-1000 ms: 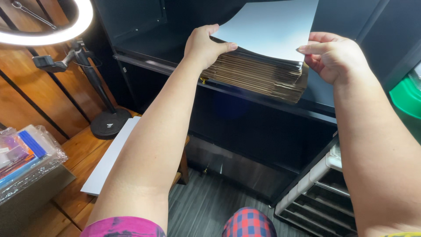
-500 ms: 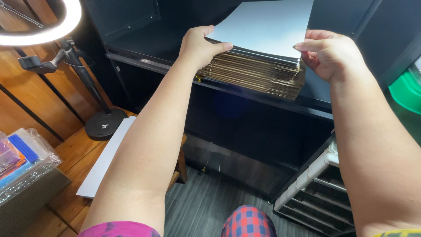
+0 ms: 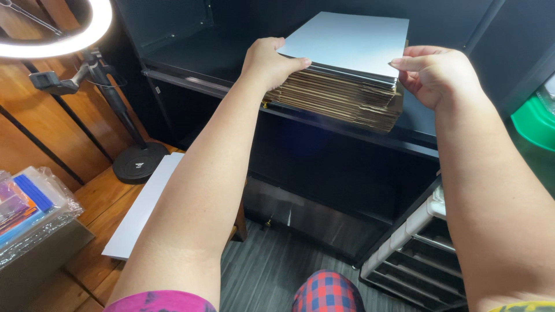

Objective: The person sits on the floor and repeatedly picks up a small stack of white paper from a wooden bench, then places it onto a larger stack on a black shelf. The person handles the paper by hand and repeats this action multiple times.

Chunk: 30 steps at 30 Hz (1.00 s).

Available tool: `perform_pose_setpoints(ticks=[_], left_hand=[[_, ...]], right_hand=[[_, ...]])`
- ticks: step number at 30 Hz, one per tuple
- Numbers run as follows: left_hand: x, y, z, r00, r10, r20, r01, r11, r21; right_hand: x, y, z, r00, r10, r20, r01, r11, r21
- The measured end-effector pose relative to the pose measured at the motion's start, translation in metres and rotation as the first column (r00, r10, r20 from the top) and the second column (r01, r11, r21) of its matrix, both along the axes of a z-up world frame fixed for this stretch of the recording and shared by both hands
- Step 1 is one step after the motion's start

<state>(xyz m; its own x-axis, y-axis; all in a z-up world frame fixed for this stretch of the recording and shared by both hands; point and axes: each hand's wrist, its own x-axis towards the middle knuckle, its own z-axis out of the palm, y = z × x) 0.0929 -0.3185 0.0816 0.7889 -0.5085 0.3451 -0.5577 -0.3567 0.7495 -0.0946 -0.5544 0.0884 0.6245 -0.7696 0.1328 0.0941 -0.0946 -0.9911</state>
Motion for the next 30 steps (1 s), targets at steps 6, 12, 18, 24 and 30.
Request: perform_pose_setpoints(ticks=[6, 12, 18, 24, 30], left_hand=[[-0.004, 0.001, -0.001, 1.000, 0.012, -0.025, -0.013, 1.000, -0.018], [-0.011, 0.005, 0.002, 0.997, 0.026, -0.075, -0.028, 0.999, -0.021], [0.015, 0.009, -0.015, 0.989, 0.094, 0.114, -0.073, 0.982, -0.173], [0.000, 0.045, -0.022, 0.975, 0.149, 0.163, -0.099, 0.955, -0.279], [-0.013, 0.097, -0.097, 0.958, 0.053, 0.282, 0.060, 0.923, -0.379]], right_hand=[[-0.004, 0.011, 0.002, 0.989, -0.119, -0.083, 0.113, 0.990, -0.080], [-0.017, 0.036, 0.007, 0.973, -0.168, -0.158, 0.143, 0.977, -0.159], [-0.013, 0.038, -0.010, 0.961, -0.260, -0.097, 0.200, 0.890, -0.409], [-0.028, 0.039, -0.037, 0.966, -0.230, 0.118, 0.239, 0.621, -0.747], [-0.042, 0.087, -0.077, 0.886, -0.054, 0.461, 0.431, 0.466, -0.773]])
